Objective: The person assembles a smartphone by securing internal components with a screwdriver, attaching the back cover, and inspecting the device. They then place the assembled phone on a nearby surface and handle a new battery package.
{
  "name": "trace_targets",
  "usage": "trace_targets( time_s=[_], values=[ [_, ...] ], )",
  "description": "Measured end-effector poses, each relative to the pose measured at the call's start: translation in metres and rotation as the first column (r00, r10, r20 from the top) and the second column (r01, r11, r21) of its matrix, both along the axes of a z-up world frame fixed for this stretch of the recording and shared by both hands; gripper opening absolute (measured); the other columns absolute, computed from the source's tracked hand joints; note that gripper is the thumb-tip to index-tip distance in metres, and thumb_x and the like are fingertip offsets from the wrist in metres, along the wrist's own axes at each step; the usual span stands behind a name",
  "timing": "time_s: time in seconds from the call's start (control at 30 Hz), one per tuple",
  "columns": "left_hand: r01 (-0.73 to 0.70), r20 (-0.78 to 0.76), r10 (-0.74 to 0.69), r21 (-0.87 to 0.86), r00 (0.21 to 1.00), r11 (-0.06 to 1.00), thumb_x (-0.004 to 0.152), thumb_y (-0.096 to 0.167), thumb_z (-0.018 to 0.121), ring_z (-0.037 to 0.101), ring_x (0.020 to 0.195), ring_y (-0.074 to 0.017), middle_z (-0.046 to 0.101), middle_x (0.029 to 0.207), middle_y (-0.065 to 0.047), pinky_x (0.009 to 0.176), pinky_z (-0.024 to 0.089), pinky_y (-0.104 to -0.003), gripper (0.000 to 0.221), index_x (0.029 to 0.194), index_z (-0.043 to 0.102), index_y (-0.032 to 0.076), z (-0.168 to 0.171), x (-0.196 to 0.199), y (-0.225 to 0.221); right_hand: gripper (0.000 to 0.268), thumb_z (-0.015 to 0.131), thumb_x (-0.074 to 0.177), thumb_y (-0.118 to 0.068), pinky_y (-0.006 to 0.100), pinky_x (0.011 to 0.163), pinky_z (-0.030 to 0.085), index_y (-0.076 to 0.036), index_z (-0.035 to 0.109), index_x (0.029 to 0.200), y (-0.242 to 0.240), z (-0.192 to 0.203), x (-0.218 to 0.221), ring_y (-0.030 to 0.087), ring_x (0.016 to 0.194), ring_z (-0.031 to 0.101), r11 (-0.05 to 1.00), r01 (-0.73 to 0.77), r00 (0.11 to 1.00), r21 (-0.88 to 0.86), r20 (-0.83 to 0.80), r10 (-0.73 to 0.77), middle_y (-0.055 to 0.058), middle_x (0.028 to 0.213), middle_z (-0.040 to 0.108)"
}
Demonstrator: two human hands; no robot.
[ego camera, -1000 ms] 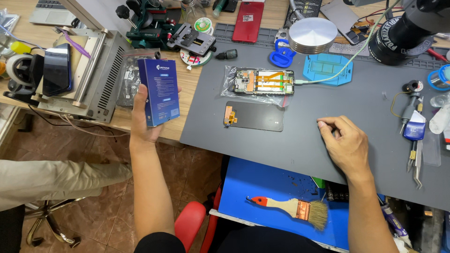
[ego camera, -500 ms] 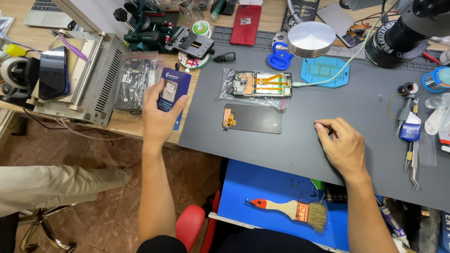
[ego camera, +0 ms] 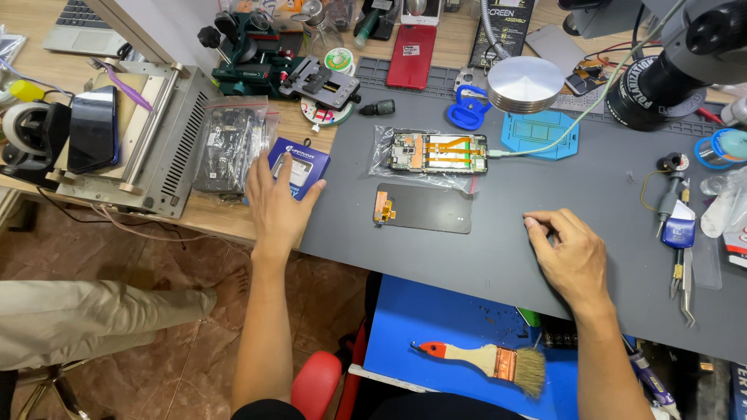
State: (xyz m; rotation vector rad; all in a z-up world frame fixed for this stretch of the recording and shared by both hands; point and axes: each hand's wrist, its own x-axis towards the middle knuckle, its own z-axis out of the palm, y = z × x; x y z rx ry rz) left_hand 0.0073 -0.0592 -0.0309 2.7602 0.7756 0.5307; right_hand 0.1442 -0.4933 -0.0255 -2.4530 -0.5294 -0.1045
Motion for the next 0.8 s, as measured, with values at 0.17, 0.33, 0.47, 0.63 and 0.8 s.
trace_targets(
  time_s=[0.17, 0.33, 0.47, 0.63, 0.8],
  values=[
    [-0.044, -0.059, 0.048, 0.072, 0.997, 0.996, 0.105, 0.060, 0.053, 0.020, 0.154, -0.0494, 0.027, 0.166, -0.034, 0.123, 0.020, -0.063, 0.079, 0.158, 0.045, 0.001, -0.005, 0.006, -0.006, 0.012, 0.069, 0.103, -0.020, 0.033, 0.070, 0.044, -0.022, 0.080, 0.105, 0.000, -0.002, 0.000, 0.015, 0.066, 0.048, 1.000, -0.001, 1.000, -0.005, 0.007, 0.001, -0.007, 0.085, 0.063],
    [-0.125, 0.001, 0.126, 0.104, 0.992, 0.987, 0.101, 0.070, 0.061, 0.047, 0.141, -0.0471, 0.049, 0.151, -0.033, 0.108, 0.038, -0.061, 0.082, 0.144, 0.065, 0.001, 0.001, 0.009, -0.020, 0.007, 0.077, 0.102, -0.021, 0.035, 0.070, 0.053, -0.023, 0.082, 0.108, -0.003, -0.007, 0.001, 0.022, 0.069, 0.065, 0.997, -0.011, 0.996, 0.079, 0.087, 0.005, 0.002, 0.078, 0.067],
    [-0.064, -0.007, 0.065, 0.052, 0.998, 0.997, 0.104, 0.060, 0.061, 0.039, 0.149, -0.0501, 0.046, 0.154, -0.036, 0.115, 0.032, -0.062, 0.079, 0.150, 0.057, -0.004, 0.001, 0.011, -0.023, 0.007, 0.078, 0.101, -0.022, 0.035, 0.070, 0.054, -0.024, 0.082, 0.106, -0.001, -0.006, 0.003, 0.023, 0.070, 0.066, 0.997, -0.001, 0.996, 0.078, 0.088, -0.006, 0.001, 0.077, 0.068],
    [-0.031, 0.108, 0.018, 0.117, 0.994, 0.993, 0.101, 0.044, 0.073, 0.032, 0.152, -0.0531, 0.043, 0.157, -0.039, 0.123, 0.023, -0.063, 0.073, 0.149, 0.056, -0.009, 0.015, 0.019, -0.040, 0.007, 0.077, 0.098, -0.022, 0.036, 0.069, 0.056, -0.022, 0.081, 0.104, 0.000, 0.000, 0.003, 0.025, 0.071, 0.068, 0.996, -0.022, 0.993, 0.081, 0.120, 0.012, 0.003, 0.077, 0.069],
    [0.244, 0.413, -0.183, -0.099, 0.892, 0.965, 0.106, 0.020, 0.065, 0.046, 0.146, -0.0455, 0.057, 0.144, -0.027, 0.121, 0.035, -0.058, 0.039, 0.137, 0.063, -0.004, 0.022, 0.033, -0.083, 0.013, 0.076, 0.094, -0.017, 0.037, 0.067, 0.058, -0.019, 0.080, 0.106, 0.021, 0.032, 0.010, 0.024, 0.073, 0.072, 0.972, -0.123, 0.992, 0.201, 0.051, 0.115, 0.005, 0.084, 0.074]
  ],
)
